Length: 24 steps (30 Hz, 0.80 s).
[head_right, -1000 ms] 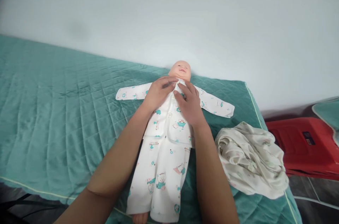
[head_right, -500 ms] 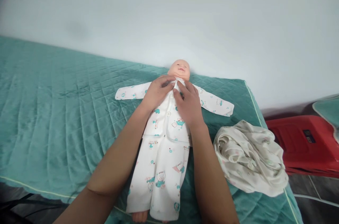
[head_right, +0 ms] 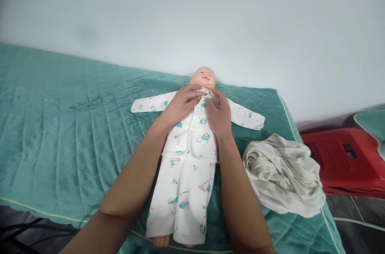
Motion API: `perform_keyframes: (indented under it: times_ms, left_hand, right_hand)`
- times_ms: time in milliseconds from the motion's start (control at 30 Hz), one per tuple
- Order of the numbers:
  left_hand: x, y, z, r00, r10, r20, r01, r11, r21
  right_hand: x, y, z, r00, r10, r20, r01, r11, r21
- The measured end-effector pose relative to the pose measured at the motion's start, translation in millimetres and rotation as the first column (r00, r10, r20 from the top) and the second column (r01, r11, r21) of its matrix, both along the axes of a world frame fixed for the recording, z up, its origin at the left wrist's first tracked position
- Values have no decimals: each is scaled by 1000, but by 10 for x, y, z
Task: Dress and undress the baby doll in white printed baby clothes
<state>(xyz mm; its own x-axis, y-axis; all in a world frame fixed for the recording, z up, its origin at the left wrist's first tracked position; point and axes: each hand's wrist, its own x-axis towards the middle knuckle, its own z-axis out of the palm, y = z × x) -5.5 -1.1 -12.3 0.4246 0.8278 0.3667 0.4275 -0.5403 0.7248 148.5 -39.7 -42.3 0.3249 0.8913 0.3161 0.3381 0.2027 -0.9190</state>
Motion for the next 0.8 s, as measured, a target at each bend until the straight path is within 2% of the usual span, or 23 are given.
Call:
perform_keyframes:
  times_ms: [133,267,400,533,800]
  left_hand:
    - [-11,-26,-16,988,-18,155,24,999,-37]
    - [-105,-123,-29,967,-67,245,95,990,-105]
    - [-235,-213,-47,959,-161,235,194,973,-125]
    - [-288,-214,-74,948,-184,261,229,961,-153]
    - [-259,-202,-28,972,-154,175,178,975,-135]
  right_hand:
    - [-12,-87,65,998,46,49,-47,999,22]
    - [-67,-303,132,992,86,96,-84,996,-21]
    - [-82,-428,87,991,77,107,-71,996,-59]
    - [-57,-390,44,989,82,126,-75,996,-55]
    - [-58,-316,84,984,88,157,-79,995,-64]
